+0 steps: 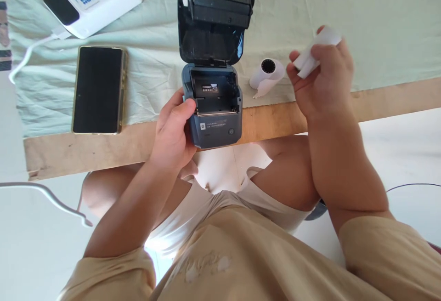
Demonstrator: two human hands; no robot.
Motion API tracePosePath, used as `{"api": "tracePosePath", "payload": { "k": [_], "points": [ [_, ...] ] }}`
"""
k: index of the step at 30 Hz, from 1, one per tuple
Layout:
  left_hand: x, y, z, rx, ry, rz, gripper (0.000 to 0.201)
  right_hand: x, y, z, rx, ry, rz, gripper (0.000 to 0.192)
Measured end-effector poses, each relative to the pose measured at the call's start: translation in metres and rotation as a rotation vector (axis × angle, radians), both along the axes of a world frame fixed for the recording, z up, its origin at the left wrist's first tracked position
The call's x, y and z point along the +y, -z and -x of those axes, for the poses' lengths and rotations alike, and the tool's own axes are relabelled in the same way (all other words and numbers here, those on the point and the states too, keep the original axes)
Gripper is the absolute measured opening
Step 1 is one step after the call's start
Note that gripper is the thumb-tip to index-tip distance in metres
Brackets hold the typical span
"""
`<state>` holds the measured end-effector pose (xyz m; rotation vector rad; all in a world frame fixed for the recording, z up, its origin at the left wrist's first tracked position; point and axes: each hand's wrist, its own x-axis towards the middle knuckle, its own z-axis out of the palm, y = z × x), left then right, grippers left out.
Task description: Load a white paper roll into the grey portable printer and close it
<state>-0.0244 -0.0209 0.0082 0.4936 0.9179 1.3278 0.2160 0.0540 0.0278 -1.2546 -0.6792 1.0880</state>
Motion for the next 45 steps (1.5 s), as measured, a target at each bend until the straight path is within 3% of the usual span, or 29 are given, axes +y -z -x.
{"api": "tracePosePath", "payload": {
  "k": [3,6,8,10,13,17,20,24,29,33,38,41,43,45],
  "points": [
    [-0.001,0.002,-0.002,0.008,-0.014,-0.051,0.023,-0.009,-0.005,0.005,-0.178,0.008,-0.253,0.032],
    [-0.001,0.005,-0.001,0.005,-0.008,-0.090,0.018,-0.023,-0.005,0.024,-0.491,-0.187,-0.629,0.029],
    [-0.002,0.006,0.001,0.024,0.008,-0.105,0.015,-0.030,-0.003,0.042,-0.752,-0.366,-0.926,0.038],
    [-0.002,0.007,0.003,0.057,0.017,-0.126,0.012,-0.034,-0.003,0.059,-0.979,-0.486,-1.016,0.049],
    [-0.002,0.009,0.005,0.088,0.014,-0.156,0.012,-0.033,-0.005,0.074,-1.188,-0.489,-0.943,0.045],
    [-0.002,0.013,0.006,0.051,0.044,-0.138,0.020,-0.026,-0.003,0.072,-1.273,-0.428,-0.914,0.037],
    [-0.002,0.015,0.007,0.030,0.092,-0.137,0.025,-0.021,0.003,0.068,-1.273,-0.452,-0.915,0.039],
    [-0.002,0.014,0.007,0.024,0.093,-0.170,0.024,-0.021,0.008,0.069,-1.212,-0.481,-0.955,0.021],
    [-0.002,0.014,0.006,0.035,0.105,-0.179,0.024,-0.030,0.002,0.070,-1.198,-0.393,-1.031,0.015],
    [-0.004,0.018,0.007,0.035,0.106,-0.213,0.026,-0.044,-0.001,0.070,-1.211,-0.459,-1.103,0.014],
    [-0.005,0.021,0.013,0.170,0.145,-0.198,0.064,-0.057,0.002,0.070,-1.178,-0.607,-1.066,0.012],
    [-0.005,0.018,0.012,0.246,0.167,-0.137,0.070,-0.055,-0.001,0.064,-1.153,-0.662,-1.051,0.007],
    [-0.005,0.016,0.010,0.246,0.144,-0.155,0.069,-0.049,-0.006,0.059,-1.085,-0.615,-1.043,0.006],
    [-0.006,0.015,0.007,0.248,0.120,-0.185,0.069,-0.042,-0.010,0.056,-1.009,-0.466,-0.967,0.013]
  ]
}}
